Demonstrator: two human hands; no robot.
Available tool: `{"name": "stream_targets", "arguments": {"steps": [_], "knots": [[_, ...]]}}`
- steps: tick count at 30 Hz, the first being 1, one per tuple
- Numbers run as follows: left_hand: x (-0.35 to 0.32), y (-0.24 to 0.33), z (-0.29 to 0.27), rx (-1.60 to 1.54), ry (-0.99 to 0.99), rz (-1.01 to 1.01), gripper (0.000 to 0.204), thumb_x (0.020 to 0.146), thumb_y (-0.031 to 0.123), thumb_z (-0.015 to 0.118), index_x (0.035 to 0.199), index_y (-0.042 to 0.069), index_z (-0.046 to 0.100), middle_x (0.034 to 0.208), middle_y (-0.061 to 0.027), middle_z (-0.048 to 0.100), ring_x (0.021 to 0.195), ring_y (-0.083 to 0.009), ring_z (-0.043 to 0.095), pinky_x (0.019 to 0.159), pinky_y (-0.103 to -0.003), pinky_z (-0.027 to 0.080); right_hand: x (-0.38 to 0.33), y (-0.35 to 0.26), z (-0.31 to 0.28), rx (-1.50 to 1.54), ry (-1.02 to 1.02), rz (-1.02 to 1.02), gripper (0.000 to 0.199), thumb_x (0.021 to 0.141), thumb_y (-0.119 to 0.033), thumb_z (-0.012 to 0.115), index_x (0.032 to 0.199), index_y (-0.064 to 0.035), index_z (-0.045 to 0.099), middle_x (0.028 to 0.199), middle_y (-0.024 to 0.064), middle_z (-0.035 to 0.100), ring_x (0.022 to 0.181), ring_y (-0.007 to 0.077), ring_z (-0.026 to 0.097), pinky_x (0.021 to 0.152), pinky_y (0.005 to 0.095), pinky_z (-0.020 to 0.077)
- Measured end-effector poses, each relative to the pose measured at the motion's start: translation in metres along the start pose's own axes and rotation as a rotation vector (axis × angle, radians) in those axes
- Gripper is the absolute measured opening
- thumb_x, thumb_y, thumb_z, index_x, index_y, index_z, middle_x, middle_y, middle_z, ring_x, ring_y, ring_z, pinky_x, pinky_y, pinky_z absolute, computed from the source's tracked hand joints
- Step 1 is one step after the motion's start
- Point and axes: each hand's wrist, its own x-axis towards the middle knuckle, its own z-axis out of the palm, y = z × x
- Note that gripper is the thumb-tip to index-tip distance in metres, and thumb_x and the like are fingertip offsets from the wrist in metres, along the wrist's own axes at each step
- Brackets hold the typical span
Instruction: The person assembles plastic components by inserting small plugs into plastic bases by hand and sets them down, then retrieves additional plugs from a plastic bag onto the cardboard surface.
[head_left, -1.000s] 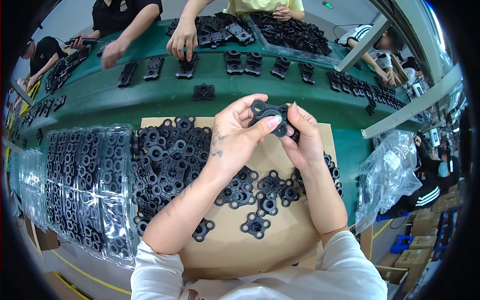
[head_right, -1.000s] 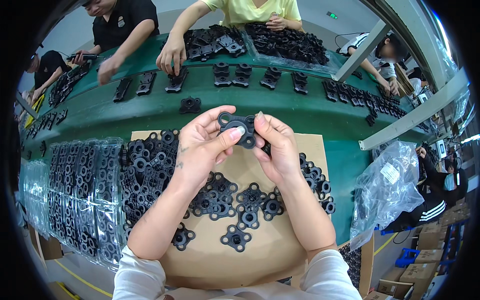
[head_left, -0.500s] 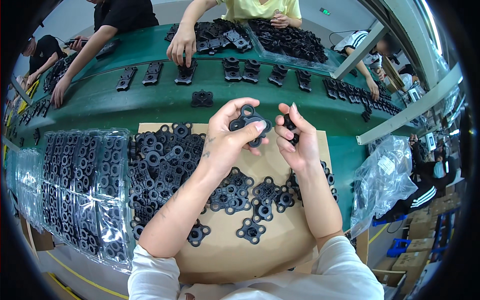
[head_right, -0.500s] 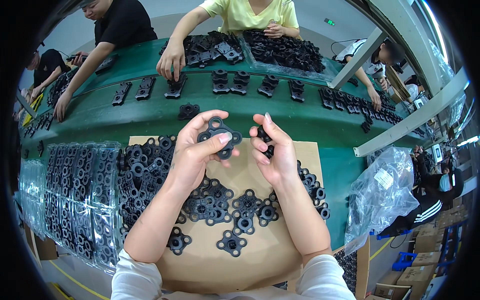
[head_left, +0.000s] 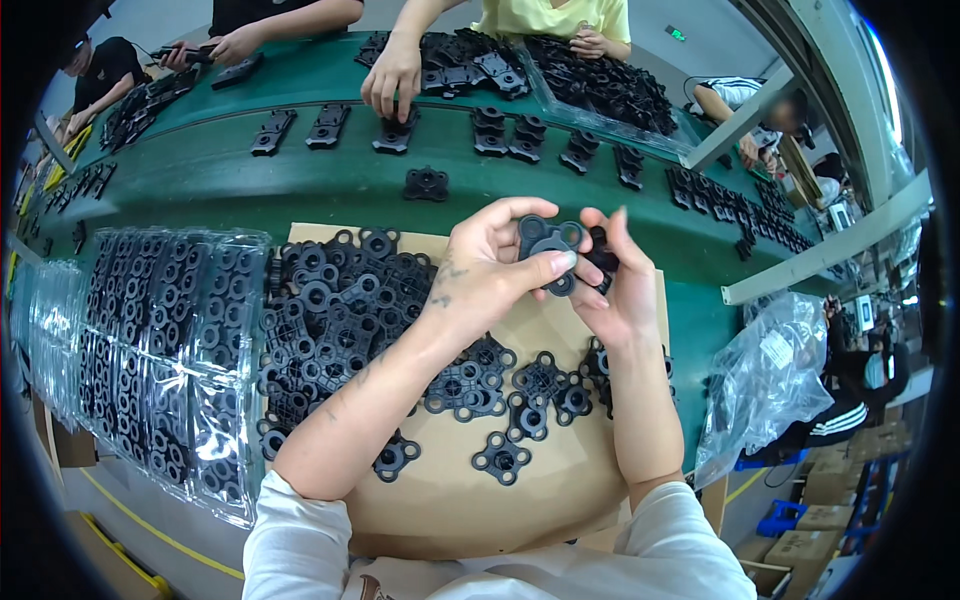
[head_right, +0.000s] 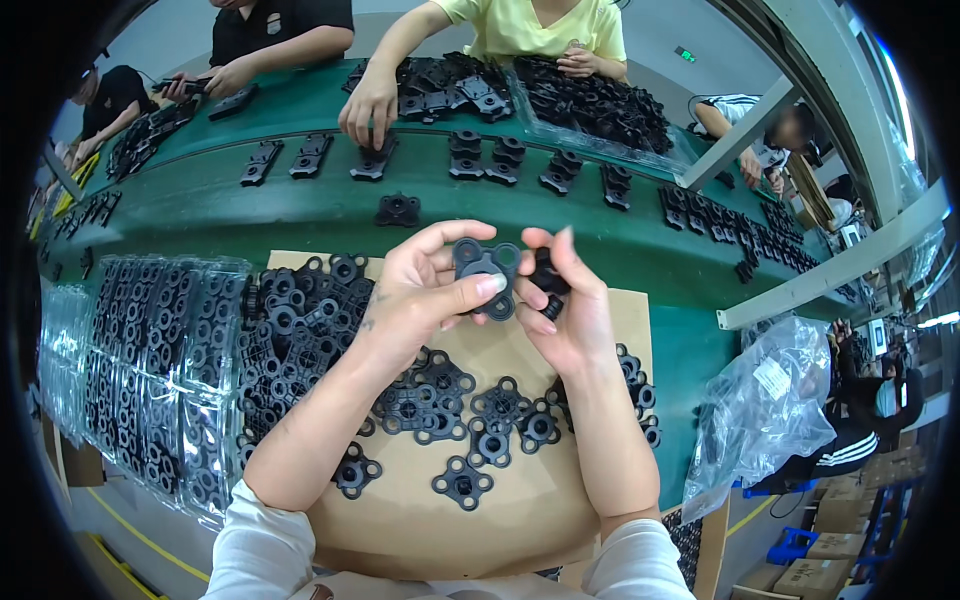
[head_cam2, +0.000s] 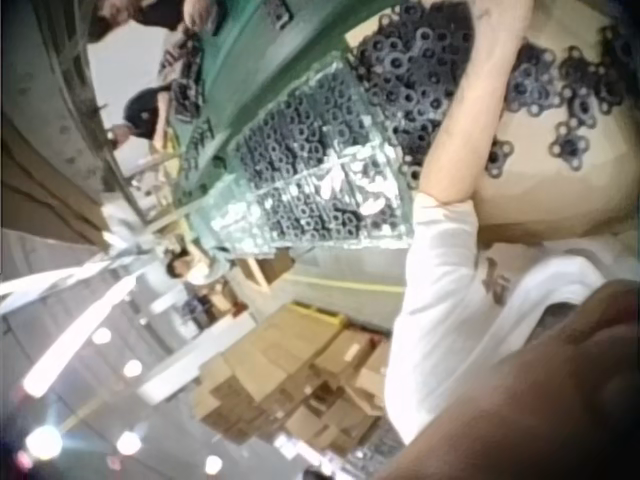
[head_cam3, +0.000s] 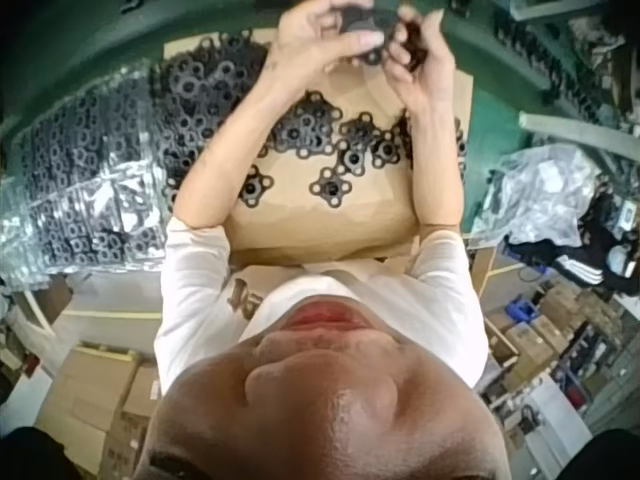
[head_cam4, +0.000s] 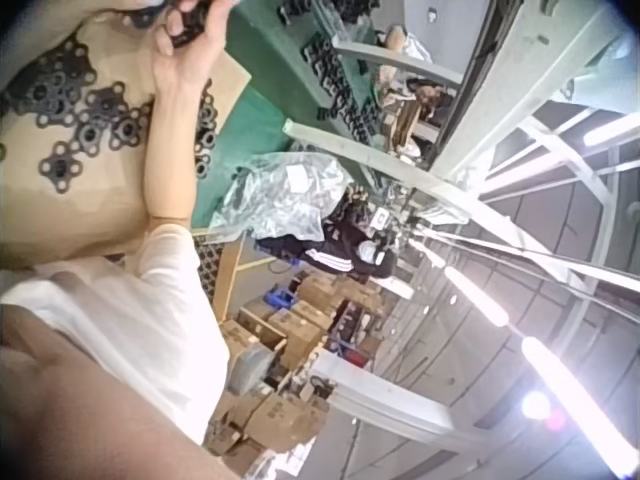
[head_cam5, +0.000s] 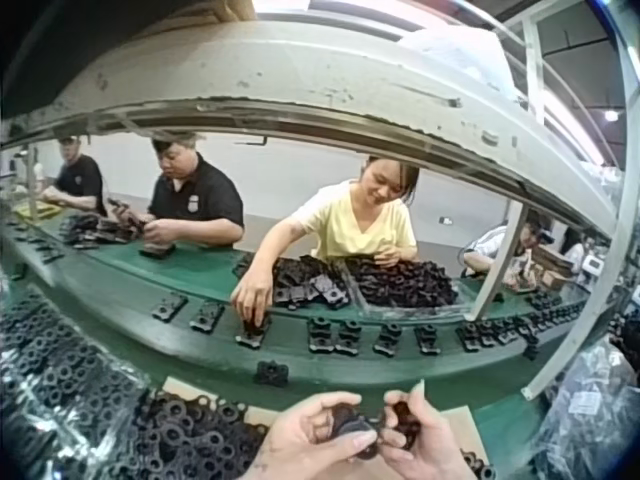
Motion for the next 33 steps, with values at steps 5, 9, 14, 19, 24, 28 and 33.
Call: {"name": "stream_targets", "arguments": {"steps": [5,9,14,19,24,28,33], "knots": [[0.000,-0.006,-0.002,0.051,-0.034,0.058,0.041,0.079,-0.001,0.063,0.119,-0.001,0.051,0.097,-0.0143,0.066,0.076,-0.0135,0.061,0.059,-0.019,0.047,-0.002,0.000,-0.002,0.060,-0.186,-0.040,0.035,0.098,-0.024,0.046,0.120,0.0025,0.053,0.091,0.0103,0.055,0.062,0.0084,0.046,0.035,0.0156,0.0275],[0.000,-0.004,-0.001,-0.002,-0.025,0.065,0.045,0.080,0.003,0.065,0.122,-0.001,0.050,0.096,-0.0130,0.065,0.072,-0.0099,0.057,0.050,-0.015,0.037,-0.005,-0.001,0.025,-0.082,0.148,-0.008,0.033,0.099,-0.024,0.046,0.119,0.0007,0.053,0.092,0.0104,0.055,0.062,0.0079,0.047,0.035,0.0154,0.0284],[0.001,-0.002,0.001,-0.041,-0.041,0.034,0.046,0.080,0.001,0.064,0.123,-0.001,0.050,0.095,-0.0120,0.065,0.071,-0.0094,0.057,0.050,-0.015,0.036,-0.007,0.000,0.017,-0.137,0.148,-0.064,0.028,0.098,-0.019,0.049,0.117,-0.0004,0.054,0.094,0.0106,0.056,0.062,0.0074,0.047,0.035,0.0147,0.0296],[0.003,-0.008,-0.002,0.025,-0.066,0.071,0.046,0.079,-0.001,0.064,0.123,-0.002,0.050,0.094,-0.0118,0.064,0.070,-0.0094,0.057,0.049,-0.014,0.037,-0.006,-0.002,0.003,-0.040,0.095,-0.004,0.027,0.096,-0.015,0.051,0.118,0.0008,0.052,0.096,0.0104,0.056,0.060,0.0075,0.047,0.035,0.0140,0.0307],[0.005,-0.010,-0.006,0.060,-0.040,0.009,0.044,0.079,-0.001,0.064,0.121,-0.002,0.051,0.093,-0.0125,0.065,0.065,-0.0099,0.058,0.047,-0.014,0.037,-0.003,0.001,0.004,-0.080,0.108,-0.018,0.024,0.094,-0.011,0.054,0.114,0.0021,0.055,0.085,0.0084,0.058,0.055,0.0063,0.044,0.036,0.0136,0.0291],[0.003,-0.009,-0.005,0.014,-0.022,0.003,0.042,0.079,-0.003,0.064,0.119,-0.003,0.053,0.090,-0.0129,0.065,0.060,-0.0107,0.058,0.045,-0.014,0.038,-0.006,0.004,0.010,-0.395,0.164,-0.127,0.017,0.094,-0.013,0.056,0.101,0.0017,0.061,0.067,0.0045,0.055,0.049,0.0051,0.039,0.036,0.0142,0.0259],[0.002,-0.011,-0.006,-0.021,-0.010,-0.006,0.041,0.079,-0.002,0.064,0.118,-0.003,0.054,0.087,-0.0129,0.065,0.059,-0.0110,0.058,0.043,-0.014,0.038,-0.010,0.013,0.025,-0.867,0.265,-0.313,0.016,0.093,-0.013,0.058,0.090,0.0004,0.065,0.055,0.0010,0.047,0.045,0.0042,0.033,0.037,0.0152,0.0233]]}}
